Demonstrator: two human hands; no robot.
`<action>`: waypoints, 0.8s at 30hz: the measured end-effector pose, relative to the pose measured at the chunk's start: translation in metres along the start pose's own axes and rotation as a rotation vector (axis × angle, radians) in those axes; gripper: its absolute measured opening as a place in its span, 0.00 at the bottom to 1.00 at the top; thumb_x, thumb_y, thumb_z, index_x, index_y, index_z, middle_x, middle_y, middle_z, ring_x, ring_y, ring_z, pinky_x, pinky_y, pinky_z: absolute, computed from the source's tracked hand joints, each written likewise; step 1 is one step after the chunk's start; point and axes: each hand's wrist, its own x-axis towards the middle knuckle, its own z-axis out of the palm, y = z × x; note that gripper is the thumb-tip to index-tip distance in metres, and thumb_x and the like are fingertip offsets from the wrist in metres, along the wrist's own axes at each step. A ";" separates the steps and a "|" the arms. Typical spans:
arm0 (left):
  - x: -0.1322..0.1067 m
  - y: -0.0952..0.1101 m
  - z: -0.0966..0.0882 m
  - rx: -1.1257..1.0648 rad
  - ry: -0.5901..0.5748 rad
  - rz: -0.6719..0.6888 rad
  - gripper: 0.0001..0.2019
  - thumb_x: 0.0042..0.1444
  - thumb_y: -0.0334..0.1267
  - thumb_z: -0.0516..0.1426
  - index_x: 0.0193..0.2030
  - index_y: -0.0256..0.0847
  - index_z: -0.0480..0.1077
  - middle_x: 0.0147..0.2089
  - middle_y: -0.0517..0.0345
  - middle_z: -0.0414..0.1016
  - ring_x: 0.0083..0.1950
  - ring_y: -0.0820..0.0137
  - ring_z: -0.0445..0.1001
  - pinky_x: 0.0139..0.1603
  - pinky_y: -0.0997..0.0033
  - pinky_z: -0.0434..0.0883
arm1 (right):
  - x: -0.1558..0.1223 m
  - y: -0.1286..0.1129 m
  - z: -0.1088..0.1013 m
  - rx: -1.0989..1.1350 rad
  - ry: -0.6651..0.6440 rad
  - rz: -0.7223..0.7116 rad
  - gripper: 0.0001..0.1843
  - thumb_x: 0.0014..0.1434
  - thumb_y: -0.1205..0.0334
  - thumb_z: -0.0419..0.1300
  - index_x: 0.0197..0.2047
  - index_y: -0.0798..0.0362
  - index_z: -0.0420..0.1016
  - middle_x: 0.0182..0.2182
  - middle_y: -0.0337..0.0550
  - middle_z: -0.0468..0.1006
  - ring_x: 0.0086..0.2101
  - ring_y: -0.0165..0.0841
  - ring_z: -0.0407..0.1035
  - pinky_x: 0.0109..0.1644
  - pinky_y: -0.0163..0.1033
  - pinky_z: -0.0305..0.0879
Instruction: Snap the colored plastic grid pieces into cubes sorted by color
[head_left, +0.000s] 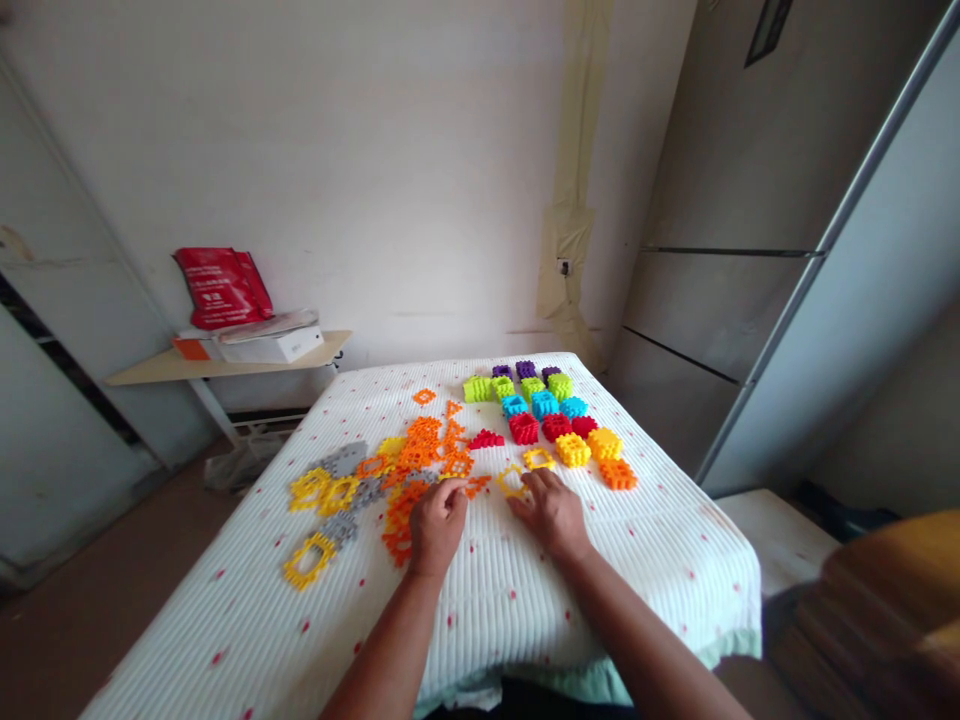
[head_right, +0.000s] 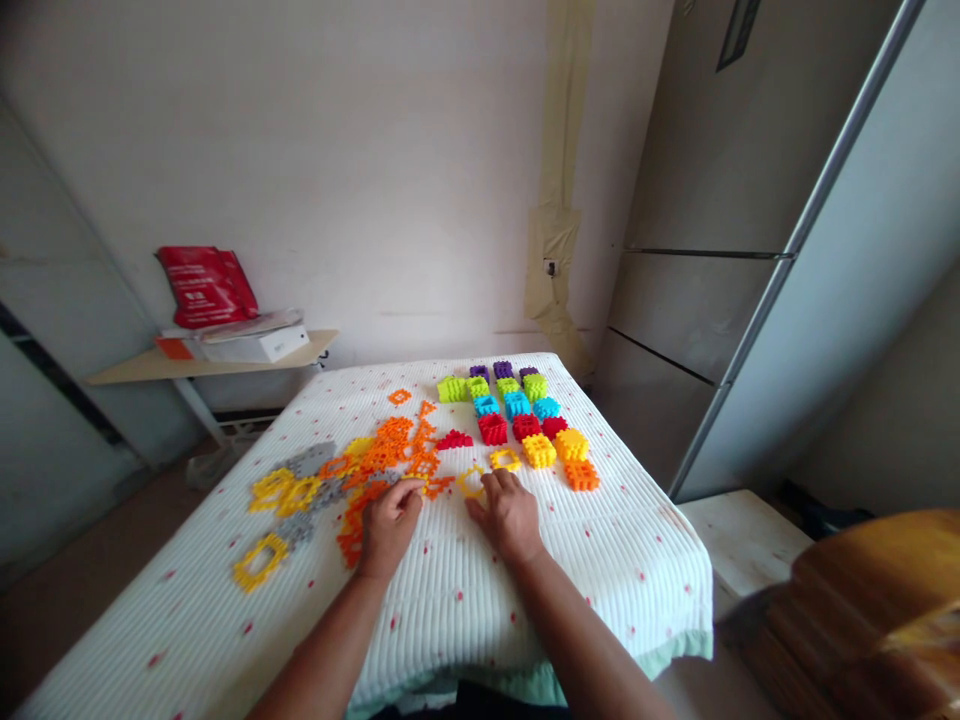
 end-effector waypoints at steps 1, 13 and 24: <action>0.000 0.000 0.000 -0.003 0.000 0.003 0.11 0.50 0.36 0.50 0.32 0.43 0.75 0.30 0.57 0.79 0.31 0.69 0.76 0.37 0.72 0.70 | 0.003 0.005 0.000 -0.021 0.040 0.037 0.13 0.58 0.55 0.55 0.44 0.52 0.70 0.43 0.45 0.74 0.41 0.34 0.69 0.37 0.33 0.62; 0.001 -0.007 0.000 0.077 0.090 0.041 0.11 0.52 0.35 0.50 0.33 0.40 0.74 0.30 0.55 0.77 0.31 0.69 0.73 0.35 0.72 0.69 | 0.029 0.019 -0.001 -0.250 -0.067 0.261 0.13 0.62 0.58 0.49 0.43 0.55 0.70 0.40 0.47 0.73 0.33 0.32 0.72 0.29 0.33 0.59; 0.001 0.015 -0.014 0.519 -0.051 -0.009 0.07 0.49 0.36 0.54 0.32 0.44 0.74 0.38 0.54 0.74 0.44 0.61 0.66 0.44 0.61 0.59 | 0.032 0.016 -0.002 -0.259 -0.132 0.292 0.12 0.62 0.61 0.48 0.43 0.56 0.68 0.40 0.48 0.72 0.35 0.33 0.72 0.32 0.34 0.61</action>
